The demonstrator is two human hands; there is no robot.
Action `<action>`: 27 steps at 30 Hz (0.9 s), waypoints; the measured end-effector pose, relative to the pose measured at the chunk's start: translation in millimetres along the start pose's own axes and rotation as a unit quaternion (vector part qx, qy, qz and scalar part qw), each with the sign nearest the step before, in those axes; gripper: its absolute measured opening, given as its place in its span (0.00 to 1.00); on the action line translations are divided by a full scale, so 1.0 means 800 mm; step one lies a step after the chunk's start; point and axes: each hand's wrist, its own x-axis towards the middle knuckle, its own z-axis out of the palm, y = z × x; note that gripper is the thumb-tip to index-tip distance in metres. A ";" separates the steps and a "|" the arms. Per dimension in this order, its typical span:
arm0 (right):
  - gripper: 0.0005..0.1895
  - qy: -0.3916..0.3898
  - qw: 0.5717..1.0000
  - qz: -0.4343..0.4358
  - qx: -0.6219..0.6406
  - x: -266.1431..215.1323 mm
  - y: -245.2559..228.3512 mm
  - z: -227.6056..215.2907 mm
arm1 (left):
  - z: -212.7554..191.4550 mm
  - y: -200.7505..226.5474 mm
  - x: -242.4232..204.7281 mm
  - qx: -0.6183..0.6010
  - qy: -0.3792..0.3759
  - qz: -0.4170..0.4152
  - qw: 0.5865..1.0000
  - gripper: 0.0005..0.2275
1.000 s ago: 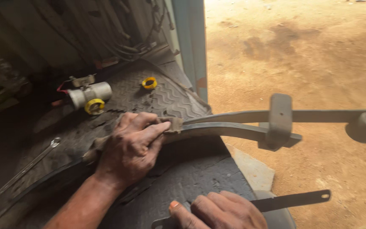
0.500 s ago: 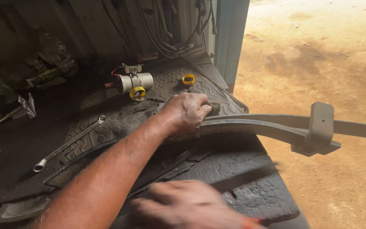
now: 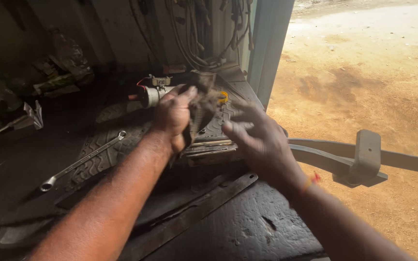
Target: The person files a curved metal bar clamped in a vise, then wipes the bar with a cloth. The person uses a metal file and a rag to clean the surface of the bar.
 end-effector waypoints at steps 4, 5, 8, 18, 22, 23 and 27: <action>0.31 0.003 0.964 0.126 0.234 0.035 0.001 0.025 | 0.053 0.003 -0.030 0.024 -0.152 0.048 0.987 0.25; 0.29 0.027 0.944 0.101 0.313 0.039 0.001 0.027 | 0.058 0.012 -0.039 0.017 -0.205 0.043 0.978 0.29; 0.27 0.108 0.978 -0.157 -0.085 0.041 -0.006 0.000 | 0.063 0.038 -0.048 0.059 -0.305 0.065 0.948 0.37; 0.21 -0.061 0.877 -0.096 -0.466 0.033 0.047 -0.160 | -0.113 0.087 -0.131 0.709 -0.066 0.059 0.700 0.31; 0.19 -0.109 0.852 0.018 -0.511 0.004 0.092 -0.237 | -0.131 0.059 -0.123 0.770 -0.072 -0.040 0.633 0.33; 0.19 -0.120 0.847 0.031 -0.516 0.000 0.097 -0.246 | -0.138 0.057 -0.115 0.771 -0.075 -0.045 0.630 0.31; 0.17 -0.203 0.848 0.083 -0.483 -0.006 0.088 -0.233 | -0.155 0.042 -0.110 0.690 -0.071 -0.041 0.719 0.21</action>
